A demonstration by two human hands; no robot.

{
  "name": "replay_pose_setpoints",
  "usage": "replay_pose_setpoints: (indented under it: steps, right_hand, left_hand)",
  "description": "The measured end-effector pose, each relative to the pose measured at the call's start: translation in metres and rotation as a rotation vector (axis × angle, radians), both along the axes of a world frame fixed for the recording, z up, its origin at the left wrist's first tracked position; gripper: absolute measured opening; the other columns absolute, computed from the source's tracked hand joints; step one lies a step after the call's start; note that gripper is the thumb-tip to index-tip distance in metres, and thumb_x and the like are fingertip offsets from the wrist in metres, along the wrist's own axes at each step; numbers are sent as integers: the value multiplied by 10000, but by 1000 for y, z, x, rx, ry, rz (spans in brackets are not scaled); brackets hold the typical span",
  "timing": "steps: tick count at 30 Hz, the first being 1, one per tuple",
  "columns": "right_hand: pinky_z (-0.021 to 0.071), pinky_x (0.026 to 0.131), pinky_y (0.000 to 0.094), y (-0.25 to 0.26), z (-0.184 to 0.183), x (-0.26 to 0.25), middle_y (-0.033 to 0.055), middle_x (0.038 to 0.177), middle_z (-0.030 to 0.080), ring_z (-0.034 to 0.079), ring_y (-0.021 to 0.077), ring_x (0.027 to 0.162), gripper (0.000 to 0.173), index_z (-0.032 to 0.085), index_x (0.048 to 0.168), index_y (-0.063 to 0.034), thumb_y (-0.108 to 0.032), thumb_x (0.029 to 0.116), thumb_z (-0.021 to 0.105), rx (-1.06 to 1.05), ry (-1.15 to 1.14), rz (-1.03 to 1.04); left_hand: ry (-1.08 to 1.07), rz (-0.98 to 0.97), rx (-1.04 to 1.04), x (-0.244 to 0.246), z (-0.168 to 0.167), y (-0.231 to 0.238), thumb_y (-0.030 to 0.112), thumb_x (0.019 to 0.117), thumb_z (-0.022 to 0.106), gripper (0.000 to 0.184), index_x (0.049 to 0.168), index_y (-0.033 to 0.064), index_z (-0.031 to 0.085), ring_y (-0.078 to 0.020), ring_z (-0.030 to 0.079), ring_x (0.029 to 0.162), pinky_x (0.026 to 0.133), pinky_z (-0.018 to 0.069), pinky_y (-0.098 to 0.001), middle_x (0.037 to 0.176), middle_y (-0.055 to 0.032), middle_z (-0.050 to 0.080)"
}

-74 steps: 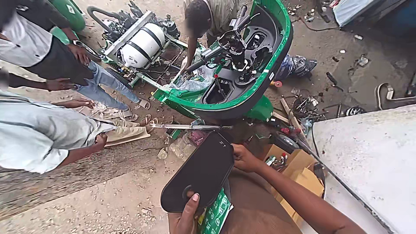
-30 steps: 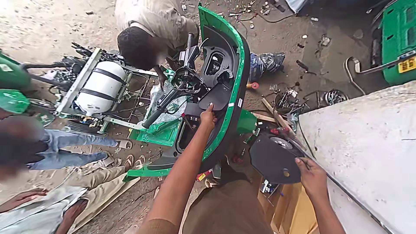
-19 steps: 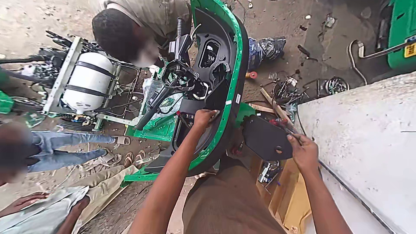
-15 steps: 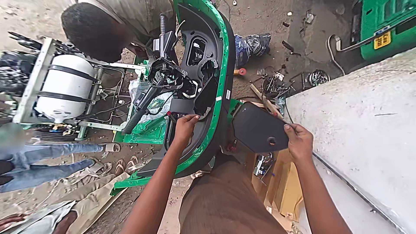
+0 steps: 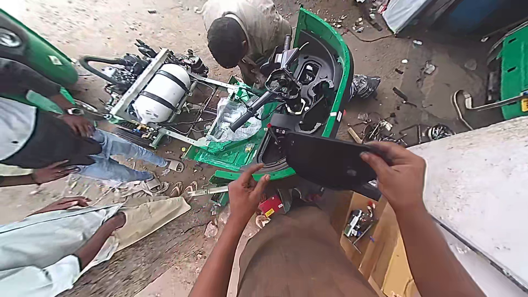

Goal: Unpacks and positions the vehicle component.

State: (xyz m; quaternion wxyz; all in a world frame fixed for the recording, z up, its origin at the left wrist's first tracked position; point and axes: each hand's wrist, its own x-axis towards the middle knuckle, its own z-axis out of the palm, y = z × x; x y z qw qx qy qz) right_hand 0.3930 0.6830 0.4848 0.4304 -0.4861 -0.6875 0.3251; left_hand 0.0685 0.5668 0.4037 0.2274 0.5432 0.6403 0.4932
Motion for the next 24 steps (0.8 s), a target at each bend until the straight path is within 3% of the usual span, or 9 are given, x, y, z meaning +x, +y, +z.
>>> replay_pose_setpoints:
  steps: [3,6,8,10,12,15,18,20,24]
  right_hand:
    - [595,859,282,19,39,-46,64,1028,762,720,97,930,191,755,1103,-47,-180,976,702,367,-294,247]
    - [582,792,375,34,73,-107,43,944,737,704,157,868,192,766,1098,-114,-236,1018,641,509,-478,586]
    - [565,746,392,38,89,-146,6,891,714,684,147,821,188,764,1081,-144,-256,1025,624,525,-517,819]
    - [566,752,343,44,97,-184,-25,866,725,682,96,815,144,770,1020,-141,-222,1006,652,561,-418,1008]
    - [573,779,309,53,100,-214,-2,888,739,690,90,844,116,775,996,-108,-205,961,722,629,-265,1021]
    - [594,935,323,79,98,-221,113,1120,720,690,165,1061,310,751,1115,-10,-231,905,806,662,51,768]
    - [616,816,381,84,42,-206,109,979,687,689,181,882,137,648,1085,50,-45,1019,573,203,646,444]
    - [586,863,354,56,-7,-195,46,992,657,666,143,899,269,619,1154,-66,-220,1109,404,-391,757,404]
    - [559,950,394,8,-62,-209,137,1108,687,681,221,1020,352,612,1233,-10,-226,1124,355,-1354,1023,314]
  left_hand:
    - [117,-57,20,-28,30,-2,359,917,765,433,1292,149,711,-10,377,463,459,360,-213,567,101,444]
    - [155,-174,5,-37,65,14,444,846,824,574,1337,179,686,-32,377,452,445,365,-233,571,86,458]
    - [193,-230,7,-35,72,22,515,823,821,541,1240,179,740,-34,415,461,458,398,-259,577,84,513]
    - [208,-232,26,-34,67,30,529,865,765,343,941,194,761,-34,591,567,543,519,-328,650,81,644]
    - [74,-170,60,-36,59,34,417,980,671,284,882,159,737,-55,676,685,637,574,-345,750,49,708]
    - [-468,138,77,-37,48,28,320,1048,592,249,1091,96,693,-120,739,820,757,642,-356,912,-13,757]
    - [-974,427,263,-36,32,23,372,1123,358,375,1329,135,563,-195,693,1091,953,585,-469,1165,-66,706]
    - [-1183,494,391,-25,33,24,445,1123,243,458,1316,178,561,-204,668,1148,978,563,-502,1199,-60,693]
    - [-1232,578,487,16,23,42,469,1112,216,503,1306,158,561,-237,666,1151,978,554,-535,1191,-85,691]
